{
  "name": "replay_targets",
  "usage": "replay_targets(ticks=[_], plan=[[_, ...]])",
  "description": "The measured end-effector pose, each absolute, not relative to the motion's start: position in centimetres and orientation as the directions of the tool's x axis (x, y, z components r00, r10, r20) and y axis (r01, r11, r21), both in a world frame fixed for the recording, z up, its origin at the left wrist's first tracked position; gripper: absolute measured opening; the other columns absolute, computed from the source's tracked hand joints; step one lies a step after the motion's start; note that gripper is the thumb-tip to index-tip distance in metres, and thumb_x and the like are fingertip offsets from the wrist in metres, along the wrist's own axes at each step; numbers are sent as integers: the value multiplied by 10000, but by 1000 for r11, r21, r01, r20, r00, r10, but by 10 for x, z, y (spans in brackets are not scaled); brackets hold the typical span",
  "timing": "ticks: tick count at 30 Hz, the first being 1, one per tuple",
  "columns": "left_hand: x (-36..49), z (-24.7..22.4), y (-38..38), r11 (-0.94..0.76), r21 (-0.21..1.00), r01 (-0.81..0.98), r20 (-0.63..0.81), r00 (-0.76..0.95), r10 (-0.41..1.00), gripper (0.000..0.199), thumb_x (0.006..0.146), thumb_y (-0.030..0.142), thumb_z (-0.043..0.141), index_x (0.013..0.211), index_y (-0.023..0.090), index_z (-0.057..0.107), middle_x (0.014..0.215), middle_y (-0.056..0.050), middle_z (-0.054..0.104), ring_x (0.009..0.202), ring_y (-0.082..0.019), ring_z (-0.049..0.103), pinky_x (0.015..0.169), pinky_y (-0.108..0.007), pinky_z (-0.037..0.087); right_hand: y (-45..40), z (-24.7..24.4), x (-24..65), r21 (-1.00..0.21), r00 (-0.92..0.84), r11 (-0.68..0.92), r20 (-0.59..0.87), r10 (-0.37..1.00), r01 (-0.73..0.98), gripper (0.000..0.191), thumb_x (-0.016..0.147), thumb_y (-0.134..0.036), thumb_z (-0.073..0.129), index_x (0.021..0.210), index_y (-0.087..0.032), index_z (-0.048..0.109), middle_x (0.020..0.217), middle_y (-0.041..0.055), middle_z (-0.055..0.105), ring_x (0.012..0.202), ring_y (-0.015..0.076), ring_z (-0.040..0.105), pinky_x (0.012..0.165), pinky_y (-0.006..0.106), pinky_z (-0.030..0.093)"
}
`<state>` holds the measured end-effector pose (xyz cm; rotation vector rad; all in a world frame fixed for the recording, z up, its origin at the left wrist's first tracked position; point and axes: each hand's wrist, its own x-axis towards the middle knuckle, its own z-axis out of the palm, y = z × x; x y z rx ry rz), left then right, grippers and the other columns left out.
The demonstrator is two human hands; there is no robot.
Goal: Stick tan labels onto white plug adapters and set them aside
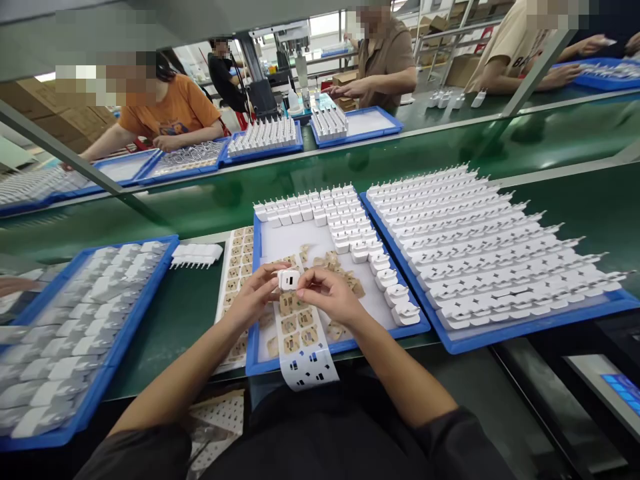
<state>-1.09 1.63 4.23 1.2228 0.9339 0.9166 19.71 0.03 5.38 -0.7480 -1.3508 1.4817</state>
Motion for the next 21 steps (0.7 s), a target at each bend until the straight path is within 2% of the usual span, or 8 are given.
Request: replay_targets(ticks=[4, 7, 9, 11, 13, 16, 21], plan=[[-14, 36, 18, -69, 993, 96, 29, 369, 929, 392, 935, 426, 566, 1273, 231, 605, 1318, -105, 603, 1156, -252, 597, 807, -313, 603, 4, 50, 196, -971, -336, 12, 94, 937, -239, 209, 812, -368, 745, 804, -189, 638, 740, -11, 571, 692, 125, 545, 671, 265, 468], [-15, 29, 10, -222, 955, 195, 112, 458, 882, 452, 939, 369, 575, 1377, 261, 542, 1391, -105, 560, 1179, -253, 586, 802, -304, 610, -2, 45, 198, -975, -335, 25, 100, 937, -222, 188, 842, -362, 721, 834, -194, 638, 765, -5, 566, 724, 132, 543, 697, 273, 468], [-16, 25, 6, -292, 928, 232, 150, 485, 862, 482, 911, 353, 628, 1376, 263, 540, 1337, -103, 597, 1072, -225, 637, 774, -296, 618, -6, 43, 199, -977, -366, 24, 101, 925, -210, 171, 863, -357, 702, 859, -201, 634, 786, 2, 564, 733, 137, 537, 695, 277, 466], [-16, 23, 3, -348, 898, 269, 201, 453, 868, 477, 886, 352, 672, 1339, 247, 566, 1246, -97, 645, 930, -183, 672, 748, -289, 624, -8, 42, 201, -979, -418, 36, 119, 901, -201, 133, 892, -336, 672, 887, -209, 634, 818, 13, 560, 759, 144, 536, 709, 284, 468], [-17, 21, 3, -422, 849, 317, 277, 412, 868, 453, 885, 350, 680, 1311, 234, 579, 1208, -96, 665, 877, -165, 681, 743, -287, 624, -9, 42, 202, -977, -462, 72, 159, 873, -199, 87, 910, -303, 652, 905, -217, 641, 900, 32, 553, 824, 153, 544, 747, 294, 477], [-18, 19, 4, -540, 755, 372, 389, 408, 826, 445, 901, 321, 665, 1323, 232, 556, 1249, -114, 652, 983, -194, 680, 748, -286, 620, -9, 43, 202, -973, -476, 94, 186, 860, -212, 50, 922, -275, 635, 911, -226, 638, 1028, 52, 539, 872, 157, 560, 765, 303, 498], [-18, 15, 3, -639, 683, 354, 462, 469, 753, 457, 892, 248, 672, 1331, 238, 546, 1279, -129, 629, 1138, -237, 635, 731, -280, 618, -10, 39, 198, -979, -288, 182, 203, 936, -96, 16, 929, -244, 626, 918, -234, 622, 864, 16, 593, 780, 147, 579, 725, 289, 488]])
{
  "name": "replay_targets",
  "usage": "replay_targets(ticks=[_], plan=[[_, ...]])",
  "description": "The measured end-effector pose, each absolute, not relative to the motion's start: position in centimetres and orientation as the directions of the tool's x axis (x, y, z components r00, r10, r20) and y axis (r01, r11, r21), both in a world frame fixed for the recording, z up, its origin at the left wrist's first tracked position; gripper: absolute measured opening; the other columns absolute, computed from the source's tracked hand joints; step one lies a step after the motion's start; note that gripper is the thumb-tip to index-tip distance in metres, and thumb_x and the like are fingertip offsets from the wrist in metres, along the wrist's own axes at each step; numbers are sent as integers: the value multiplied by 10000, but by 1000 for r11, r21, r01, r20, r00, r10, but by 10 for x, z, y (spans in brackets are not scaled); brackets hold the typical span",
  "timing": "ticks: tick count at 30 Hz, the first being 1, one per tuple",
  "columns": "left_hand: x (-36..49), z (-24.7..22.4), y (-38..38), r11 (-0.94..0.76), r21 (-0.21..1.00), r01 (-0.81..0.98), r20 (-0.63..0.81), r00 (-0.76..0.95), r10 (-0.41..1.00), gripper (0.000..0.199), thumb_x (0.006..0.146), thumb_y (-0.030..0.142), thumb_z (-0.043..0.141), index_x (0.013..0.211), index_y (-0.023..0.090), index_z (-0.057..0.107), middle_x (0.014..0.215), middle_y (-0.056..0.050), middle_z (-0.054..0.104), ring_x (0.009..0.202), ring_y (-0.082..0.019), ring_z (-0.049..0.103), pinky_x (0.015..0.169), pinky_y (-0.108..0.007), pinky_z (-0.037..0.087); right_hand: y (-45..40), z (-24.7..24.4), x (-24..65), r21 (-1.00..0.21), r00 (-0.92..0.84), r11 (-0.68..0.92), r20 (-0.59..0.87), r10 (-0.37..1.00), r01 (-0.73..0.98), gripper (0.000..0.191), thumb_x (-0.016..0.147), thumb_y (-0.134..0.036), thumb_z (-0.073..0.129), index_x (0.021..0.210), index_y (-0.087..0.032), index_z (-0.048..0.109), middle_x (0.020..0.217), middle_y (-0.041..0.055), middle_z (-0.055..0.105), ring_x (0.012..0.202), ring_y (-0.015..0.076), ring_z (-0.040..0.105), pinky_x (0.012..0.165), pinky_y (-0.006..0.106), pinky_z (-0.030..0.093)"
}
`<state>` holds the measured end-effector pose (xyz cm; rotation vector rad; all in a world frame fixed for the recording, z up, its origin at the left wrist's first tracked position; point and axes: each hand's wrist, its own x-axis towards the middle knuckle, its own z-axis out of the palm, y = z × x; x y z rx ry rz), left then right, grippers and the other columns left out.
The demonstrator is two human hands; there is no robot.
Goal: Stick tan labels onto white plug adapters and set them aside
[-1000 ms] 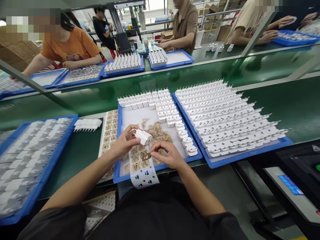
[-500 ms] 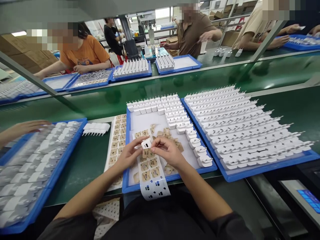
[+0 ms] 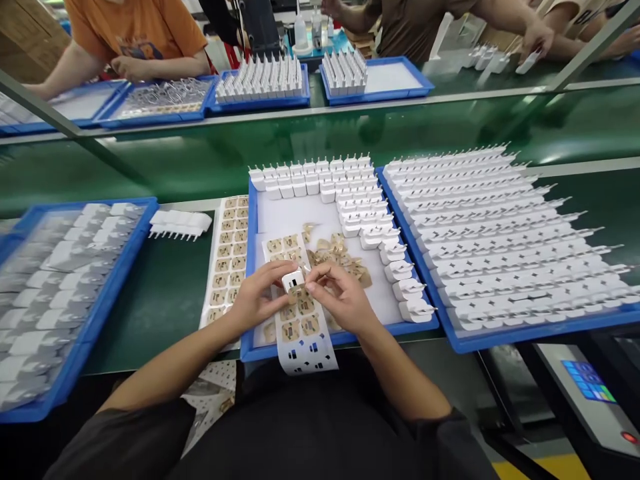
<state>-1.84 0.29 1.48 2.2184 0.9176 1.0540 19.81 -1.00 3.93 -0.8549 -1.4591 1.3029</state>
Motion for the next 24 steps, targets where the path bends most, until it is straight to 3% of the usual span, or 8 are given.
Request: replay_targets(ticks=[6, 24], plan=[[-16, 16, 2, -663, 659, 355, 483, 476, 735, 471, 857, 242, 714, 1305, 233, 568, 1219, -123, 638, 1046, -215, 662, 753, -297, 616, -12, 35, 192, -961, -169, 265, 249, 954, 84, 15, 915, -218, 629, 914, -233, 630, 846, 4, 627, 784, 151, 598, 736, 289, 490], [-15, 20, 2, -667, 638, 384, 477, 483, 734, 439, 861, 272, 711, 1278, 231, 583, 1195, -117, 648, 1002, -209, 675, 714, -280, 606, -12, 35, 191, -952, -175, 278, 255, 951, 128, 23, 911, -210, 626, 916, -231, 635, 846, 1, 644, 778, 144, 609, 726, 274, 503]])
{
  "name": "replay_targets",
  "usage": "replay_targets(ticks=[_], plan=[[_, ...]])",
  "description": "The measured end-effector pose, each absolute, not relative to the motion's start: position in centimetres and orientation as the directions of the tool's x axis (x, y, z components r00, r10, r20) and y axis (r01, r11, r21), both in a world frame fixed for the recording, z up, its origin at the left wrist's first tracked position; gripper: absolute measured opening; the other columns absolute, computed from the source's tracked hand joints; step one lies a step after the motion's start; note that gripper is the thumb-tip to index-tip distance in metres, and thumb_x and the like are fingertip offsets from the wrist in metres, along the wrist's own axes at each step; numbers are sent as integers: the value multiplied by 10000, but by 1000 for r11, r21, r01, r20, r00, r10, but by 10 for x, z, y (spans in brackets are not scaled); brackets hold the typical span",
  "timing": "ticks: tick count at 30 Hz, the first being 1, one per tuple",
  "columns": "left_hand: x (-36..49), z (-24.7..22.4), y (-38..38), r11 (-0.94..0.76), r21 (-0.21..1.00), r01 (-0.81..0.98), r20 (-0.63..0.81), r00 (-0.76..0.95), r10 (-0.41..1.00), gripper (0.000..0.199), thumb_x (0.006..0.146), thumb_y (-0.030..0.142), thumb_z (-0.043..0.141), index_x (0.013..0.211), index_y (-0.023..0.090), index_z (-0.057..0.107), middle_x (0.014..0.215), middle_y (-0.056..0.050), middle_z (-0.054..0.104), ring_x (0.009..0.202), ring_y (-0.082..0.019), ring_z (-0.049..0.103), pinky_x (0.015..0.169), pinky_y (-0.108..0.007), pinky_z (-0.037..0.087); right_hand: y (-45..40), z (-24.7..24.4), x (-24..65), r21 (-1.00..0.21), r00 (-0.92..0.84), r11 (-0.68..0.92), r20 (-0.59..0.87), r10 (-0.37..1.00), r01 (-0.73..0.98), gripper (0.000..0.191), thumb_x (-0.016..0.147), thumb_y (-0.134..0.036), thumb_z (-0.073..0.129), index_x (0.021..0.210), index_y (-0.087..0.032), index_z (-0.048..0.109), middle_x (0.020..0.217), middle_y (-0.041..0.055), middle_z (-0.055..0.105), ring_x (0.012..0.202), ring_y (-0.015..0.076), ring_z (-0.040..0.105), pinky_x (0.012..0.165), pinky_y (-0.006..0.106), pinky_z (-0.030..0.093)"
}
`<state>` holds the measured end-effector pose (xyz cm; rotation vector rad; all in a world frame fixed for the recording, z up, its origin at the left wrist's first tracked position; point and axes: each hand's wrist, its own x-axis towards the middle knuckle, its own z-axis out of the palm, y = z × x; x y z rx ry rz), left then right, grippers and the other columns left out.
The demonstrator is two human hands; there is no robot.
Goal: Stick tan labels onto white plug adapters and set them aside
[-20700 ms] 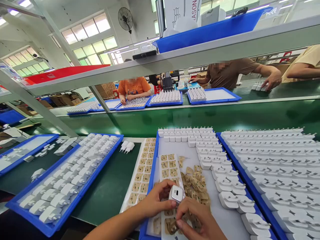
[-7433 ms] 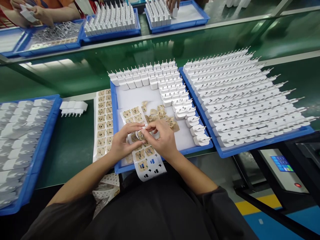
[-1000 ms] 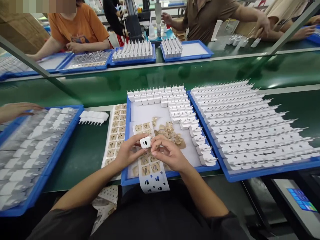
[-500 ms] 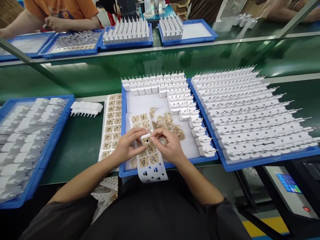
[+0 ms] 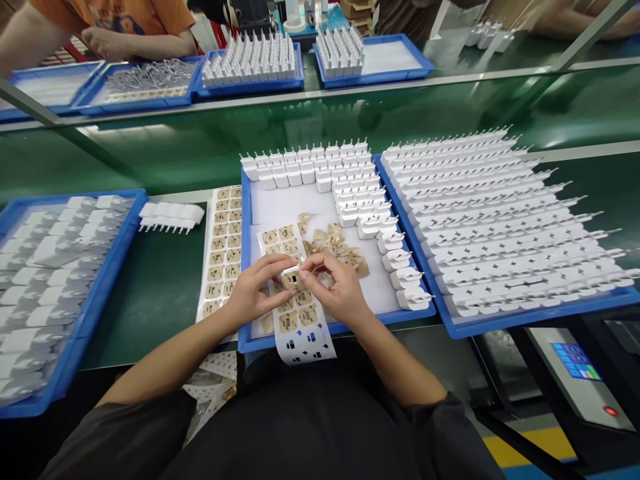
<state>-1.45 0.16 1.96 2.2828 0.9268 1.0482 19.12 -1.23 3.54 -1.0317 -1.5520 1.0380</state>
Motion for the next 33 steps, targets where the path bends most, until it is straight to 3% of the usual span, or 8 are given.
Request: replay_targets(ticks=[18, 33], plan=[[-14, 22, 1, -674, 604, 426, 474, 488, 733, 418, 869, 277, 693, 1270, 228, 585, 1176, -115, 658, 1033, -226, 673, 763, -307, 597, -15, 39, 185, -857, -120, 381, 363, 924, 348, 52, 871, -203, 657, 874, -231, 614, 810, -1, 682, 708, 144, 632, 692, 287, 519], [-14, 21, 1, -687, 586, 430, 483, 495, 722, 421, 873, 286, 697, 1275, 234, 584, 1169, -111, 664, 1055, -226, 671, 804, -313, 593, -14, 40, 182, -791, -117, 445, 440, 891, 419, 50, 888, -203, 623, 864, -241, 602, 777, 4, 682, 693, 158, 637, 670, 305, 523]])
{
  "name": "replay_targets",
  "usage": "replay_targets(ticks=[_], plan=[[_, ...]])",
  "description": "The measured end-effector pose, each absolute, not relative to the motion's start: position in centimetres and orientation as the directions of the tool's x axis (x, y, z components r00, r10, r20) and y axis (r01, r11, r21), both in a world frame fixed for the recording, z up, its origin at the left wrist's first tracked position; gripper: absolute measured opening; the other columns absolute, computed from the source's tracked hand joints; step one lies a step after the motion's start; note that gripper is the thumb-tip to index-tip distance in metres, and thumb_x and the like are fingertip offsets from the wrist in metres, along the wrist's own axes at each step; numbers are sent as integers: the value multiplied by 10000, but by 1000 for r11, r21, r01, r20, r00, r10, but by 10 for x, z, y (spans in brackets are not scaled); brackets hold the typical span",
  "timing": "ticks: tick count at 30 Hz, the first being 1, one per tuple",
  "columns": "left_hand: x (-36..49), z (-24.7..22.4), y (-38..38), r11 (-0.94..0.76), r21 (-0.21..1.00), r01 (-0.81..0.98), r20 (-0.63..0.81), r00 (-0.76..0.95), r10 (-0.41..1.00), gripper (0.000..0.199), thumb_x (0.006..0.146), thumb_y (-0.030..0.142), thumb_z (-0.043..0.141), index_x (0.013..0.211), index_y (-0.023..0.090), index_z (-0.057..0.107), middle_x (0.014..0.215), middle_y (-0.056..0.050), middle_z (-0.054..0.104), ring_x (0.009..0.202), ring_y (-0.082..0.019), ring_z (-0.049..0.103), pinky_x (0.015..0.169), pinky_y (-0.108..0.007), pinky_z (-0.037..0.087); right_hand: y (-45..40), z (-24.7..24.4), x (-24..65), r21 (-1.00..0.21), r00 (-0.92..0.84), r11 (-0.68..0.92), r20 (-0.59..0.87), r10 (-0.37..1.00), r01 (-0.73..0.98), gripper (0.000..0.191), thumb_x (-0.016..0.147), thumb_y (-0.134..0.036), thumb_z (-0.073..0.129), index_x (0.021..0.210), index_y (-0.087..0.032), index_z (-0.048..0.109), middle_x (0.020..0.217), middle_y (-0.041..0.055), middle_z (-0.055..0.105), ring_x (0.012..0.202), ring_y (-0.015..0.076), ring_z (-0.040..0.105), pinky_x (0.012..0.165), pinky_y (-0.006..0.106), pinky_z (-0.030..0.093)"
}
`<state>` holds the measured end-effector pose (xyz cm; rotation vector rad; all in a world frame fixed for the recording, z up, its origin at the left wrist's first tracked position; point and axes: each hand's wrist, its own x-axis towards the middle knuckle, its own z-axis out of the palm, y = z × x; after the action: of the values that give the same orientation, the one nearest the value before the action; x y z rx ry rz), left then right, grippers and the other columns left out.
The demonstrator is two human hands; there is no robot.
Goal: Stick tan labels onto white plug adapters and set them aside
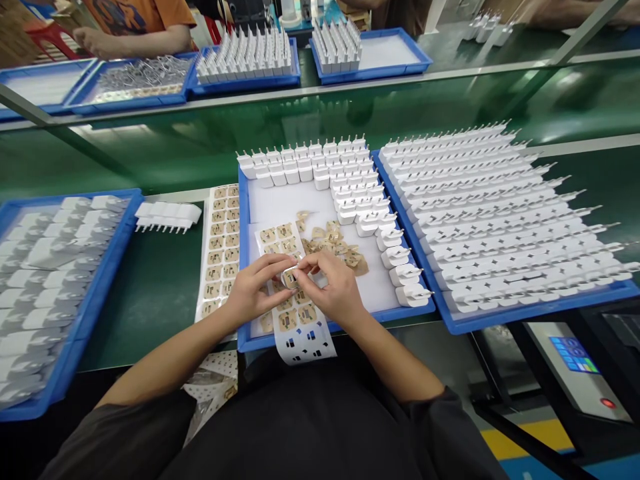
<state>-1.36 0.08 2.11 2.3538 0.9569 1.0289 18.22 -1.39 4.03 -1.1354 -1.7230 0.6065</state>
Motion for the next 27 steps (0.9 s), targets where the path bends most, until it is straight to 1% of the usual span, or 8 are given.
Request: replay_targets(ticks=[4, 8, 11, 14, 17, 19, 23, 27], plan=[[-14, 20, 1, -696, 575, 431, 488, 502, 714, 411, 880, 303, 691, 1274, 244, 587, 1166, -108, 666, 1028, -220, 677, 779, -310, 598, -14, 39, 180, -757, -119, 473, 474, 872, 451, 63, 892, -193, 612, 864, -247, 595, 759, 8, 670, 693, 170, 628, 652, 317, 512], [-15, 19, 2, -698, 569, 435, 484, 508, 712, 410, 884, 311, 692, 1275, 242, 591, 1168, -111, 665, 1027, -225, 670, 792, -330, 601, -13, 36, 178, -655, -118, 538, 572, 812, 531, 78, 885, -179, 619, 867, -249, 590, 727, 13, 639, 689, 183, 597, 668, 337, 497], [-16, 19, 2, -653, 625, 428, 457, 478, 750, 406, 887, 325, 690, 1271, 238, 594, 1182, -111, 659, 1017, -216, 672, 751, -303, 608, -13, 35, 181, -688, -43, 445, 517, 855, 574, 52, 886, -208, 624, 911, -246, 600, 755, 22, 594, 665, 175, 552, 630, 330, 492], [-17, 20, 1, -619, 667, 415, 452, 435, 779, 405, 883, 315, 692, 1264, 228, 588, 1210, -117, 647, 1034, -216, 667, 674, -264, 608, -13, 36, 186, -845, -18, 319, 344, 939, 429, 101, 902, -257, 615, 1001, -240, 598, 840, 34, 573, 742, 173, 573, 614, 299, 518], [-16, 21, 1, -629, 666, 401, 480, 415, 773, 402, 874, 269, 694, 1254, 219, 574, 1214, -123, 646, 1089, -230, 651, 663, -259, 610, -15, 38, 186, -943, -182, 234, 193, 964, 238, 274, 871, -302, 671, 1123, -248, 579, 1029, 59, 592, 914, 189, 612, 660, 281, 567], [-15, 22, 2, -646, 655, 392, 505, 409, 760, 404, 861, 230, 702, 1242, 211, 568, 1205, -126, 651, 1102, -234, 648, 685, -266, 611, -16, 40, 184, -953, -253, 207, 149, 956, 221, 383, 834, -298, 715, 1182, -253, 562, 1123, 71, 574, 966, 194, 606, 672, 277, 582], [-15, 20, 2, -691, 612, 384, 551, 419, 721, 414, 847, 218, 721, 1227, 211, 555, 1185, -125, 655, 1087, -232, 656, 716, -283, 608, -16, 44, 183, -969, -277, 158, 100, 956, 193, 340, 849, -258, 691, 1171, -263, 582, 1204, 76, 571, 896, 163, 607, 649, 262, 587], [-16, 18, 2, -713, 577, 398, 568, 432, 700, 459, 842, 302, 739, 1247, 241, 533, 1175, -115, 641, 1085, -240, 654, 743, -322, 614, -14, 41, 187, -998, -353, 30, 48, 934, -57, 256, 906, -314, 633, 1159, -272, 630, 1297, 75, 560, 854, 153, 666, 669, 304, 633]])
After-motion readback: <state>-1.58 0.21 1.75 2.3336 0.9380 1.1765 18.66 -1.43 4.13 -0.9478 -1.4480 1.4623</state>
